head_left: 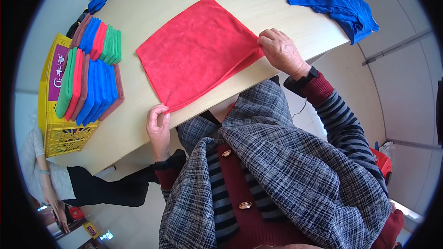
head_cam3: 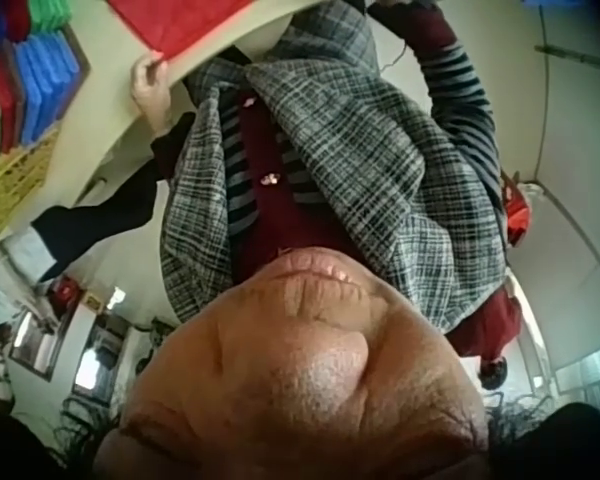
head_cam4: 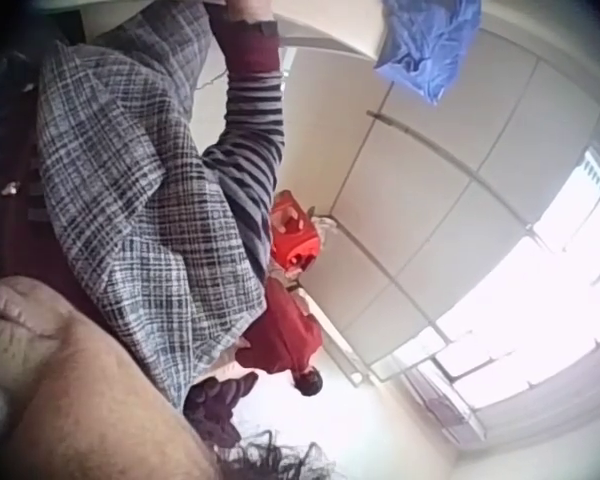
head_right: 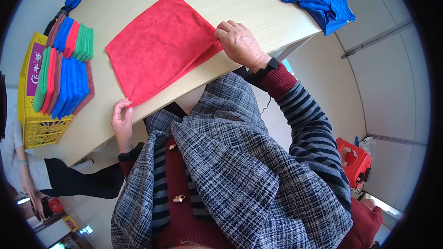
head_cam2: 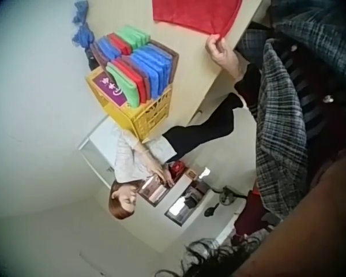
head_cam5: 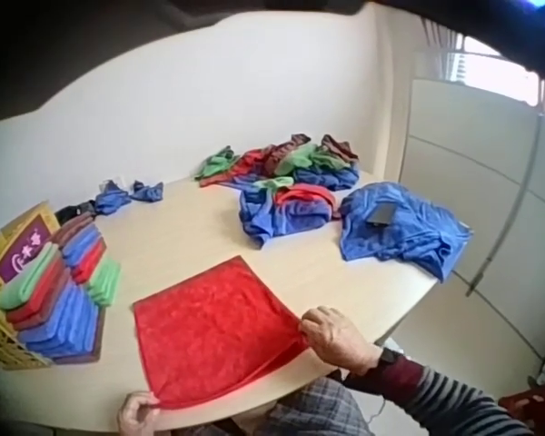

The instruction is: The person spreads a red cloth on a table, folds it in half twice to form a square, and places it onto a stack of cloths in a yellow crate.

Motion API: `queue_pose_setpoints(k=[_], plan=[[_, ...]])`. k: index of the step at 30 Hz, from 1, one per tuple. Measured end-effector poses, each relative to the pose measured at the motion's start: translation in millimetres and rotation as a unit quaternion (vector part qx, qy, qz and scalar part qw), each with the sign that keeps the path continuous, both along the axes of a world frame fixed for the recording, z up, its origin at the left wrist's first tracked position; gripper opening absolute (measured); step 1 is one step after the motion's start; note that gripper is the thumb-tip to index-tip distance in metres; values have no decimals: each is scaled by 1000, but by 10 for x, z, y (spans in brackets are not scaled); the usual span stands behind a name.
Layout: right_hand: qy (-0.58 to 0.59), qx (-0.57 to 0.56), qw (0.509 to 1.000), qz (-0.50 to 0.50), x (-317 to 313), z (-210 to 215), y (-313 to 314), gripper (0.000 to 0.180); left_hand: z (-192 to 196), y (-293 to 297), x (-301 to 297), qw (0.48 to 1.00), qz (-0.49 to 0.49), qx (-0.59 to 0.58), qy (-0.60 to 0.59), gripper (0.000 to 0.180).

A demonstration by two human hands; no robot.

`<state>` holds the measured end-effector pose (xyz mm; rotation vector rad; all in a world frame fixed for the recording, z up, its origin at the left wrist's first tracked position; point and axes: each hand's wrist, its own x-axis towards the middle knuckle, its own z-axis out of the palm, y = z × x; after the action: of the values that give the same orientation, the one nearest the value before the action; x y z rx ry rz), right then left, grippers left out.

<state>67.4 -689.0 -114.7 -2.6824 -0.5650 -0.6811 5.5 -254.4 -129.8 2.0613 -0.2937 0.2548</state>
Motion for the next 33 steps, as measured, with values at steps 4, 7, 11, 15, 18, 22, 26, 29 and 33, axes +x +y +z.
queue_pose_setpoints(k=[4, 7, 11, 15, 18, 22, 26, 29, 33], plan=[[10, -39, 998, 41, -147, 49, 2, 7, 17, 33, -17, 1000, 2, -10, 3, 11], [43, -39, 997, 49, -227, -54, -28, 9, 13, 51, -36, 1000, 6, -14, 7, 11], [70, -34, 995, 57, -287, -4, -23, 12, 10, 67, -52, 1000, 8, -6, 2, 12], [75, -40, 995, 59, -339, 3, -11, 17, -8, 82, -88, 999, 26, -24, 17, 12], [83, -58, 994, 47, -390, 47, 3, 21, -28, 56, -102, 997, 44, -52, 27, 14], [91, -83, 992, 31, -420, 62, 67, 27, -5, 46, -87, 992, 70, -95, 48, 11], [100, -106, 989, 10, -455, 115, 163, 31, 82, 11, -15, 987, 65, -135, 50, 13], [104, -121, 987, -3, -451, 126, 223, 31, 146, 15, 41, 986, 64, -149, 46, 12], [90, -145, 985, -11, -403, 73, 246, 27, 171, 45, 73, 985, 63, -155, 37, 12]])
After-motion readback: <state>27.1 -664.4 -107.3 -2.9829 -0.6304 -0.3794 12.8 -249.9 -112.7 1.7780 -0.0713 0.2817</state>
